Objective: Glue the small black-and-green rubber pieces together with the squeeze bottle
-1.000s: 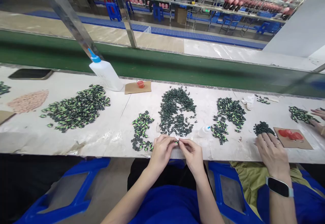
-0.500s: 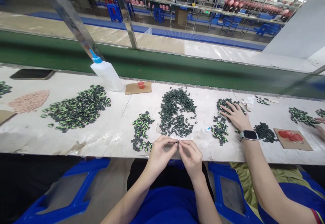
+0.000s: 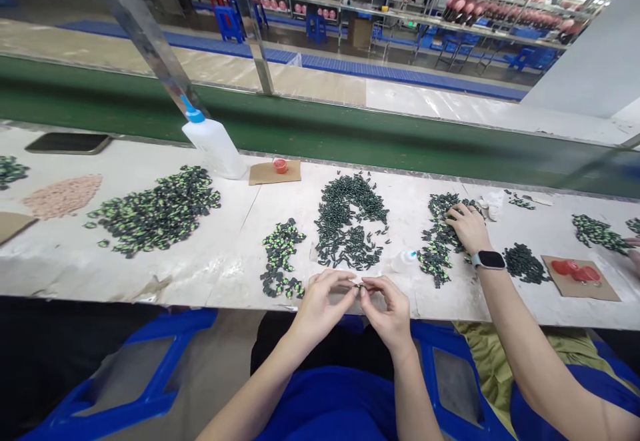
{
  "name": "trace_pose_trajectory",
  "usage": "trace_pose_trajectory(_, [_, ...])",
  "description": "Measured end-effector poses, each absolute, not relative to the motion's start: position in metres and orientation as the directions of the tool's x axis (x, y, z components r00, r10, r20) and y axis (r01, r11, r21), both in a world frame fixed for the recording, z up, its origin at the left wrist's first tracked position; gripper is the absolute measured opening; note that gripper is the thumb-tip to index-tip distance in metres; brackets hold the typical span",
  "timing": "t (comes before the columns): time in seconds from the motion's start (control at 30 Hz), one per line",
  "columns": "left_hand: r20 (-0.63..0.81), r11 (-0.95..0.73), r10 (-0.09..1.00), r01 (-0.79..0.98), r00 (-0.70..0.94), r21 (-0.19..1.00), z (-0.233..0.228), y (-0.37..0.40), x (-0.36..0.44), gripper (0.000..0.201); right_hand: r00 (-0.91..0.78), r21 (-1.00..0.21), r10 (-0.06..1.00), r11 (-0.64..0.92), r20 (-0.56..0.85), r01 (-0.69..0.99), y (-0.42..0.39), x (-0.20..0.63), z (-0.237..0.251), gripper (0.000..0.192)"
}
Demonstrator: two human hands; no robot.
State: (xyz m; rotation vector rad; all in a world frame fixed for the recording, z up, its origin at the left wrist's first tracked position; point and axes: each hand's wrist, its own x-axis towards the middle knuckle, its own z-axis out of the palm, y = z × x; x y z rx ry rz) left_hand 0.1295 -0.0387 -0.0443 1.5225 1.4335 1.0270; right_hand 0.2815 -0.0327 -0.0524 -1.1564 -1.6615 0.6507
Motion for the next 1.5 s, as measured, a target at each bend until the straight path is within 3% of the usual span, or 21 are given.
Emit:
trace_pose_trajectory(0.13, [0.084, -0.054, 0.996, 0.468, -0.043, 0.882, -0.047, -0.037, 0.116, 0.047, 0.036, -0.815, 0.918, 0.331, 0.394, 0.475, -0.031, 0.307, -0.053, 0.009])
trace_pose_trajectory(0.2, [0.138, -0.035, 0.981, 0.573, -0.138, 0.819, -0.049, -0.035, 0.102, 0.039, 0.212, -0.806, 0.893, 0.228, 0.397, 0.546, -0.029, 0.321, -0.055, 0.012])
trace_pose_trajectory(0.33, [0.208, 0.014, 0.954, 0.721, -0.218, 0.693, -0.05, -0.03, 0.072, 0.022, 0.526, -0.795, 0.741, 0.017, 0.417, 0.606, -0.024, 0.336, -0.059, 0.03])
trace_pose_trajectory(0.6, [0.209, -0.066, 0.977, 0.854, -0.05, 0.516, -0.053, -0.043, 0.049, 0.018, 0.26, -0.643, 0.815, 0.169, 0.517, 0.747, -0.011, 0.325, -0.072, 0.053])
trace_pose_trajectory(0.73, [0.244, -0.138, 0.969, 0.892, 0.032, 0.431, -0.058, -0.049, 0.048, 0.019, 0.258, -0.645, 0.836, 0.142, 0.485, 0.751, -0.003, 0.326, -0.079, 0.045])
trace_pose_trajectory(0.87, [0.254, -0.17, 0.964, 0.918, 0.079, 0.359, -0.054, -0.052, 0.048, 0.019, 0.308, -0.751, 0.86, 0.124, 0.408, 0.649, -0.003, 0.325, -0.073, 0.037])
trace_pose_trajectory(1.07, [0.284, -0.099, 0.959, 0.947, 0.008, 0.307, -0.049, -0.056, 0.058, 0.017, 0.421, -0.941, 0.863, 0.156, 0.277, 0.299, -0.01, 0.315, -0.074, 0.04])
trace_pose_trajectory(1.27, [0.299, -0.042, 0.951, 0.92, -0.083, 0.39, -0.062, -0.039, 0.072, 0.015, 0.493, -0.958, 0.822, 0.242, 0.285, 0.151, -0.013, 0.313, -0.073, 0.037])
trace_pose_trajectory(1.5, [0.28, -0.1, 0.959, 0.862, -0.051, 0.496, -0.061, -0.023, 0.088, 0.018, 0.547, -0.969, 0.83, 0.211, 0.111, -0.125, -0.017, 0.303, -0.076, 0.032])
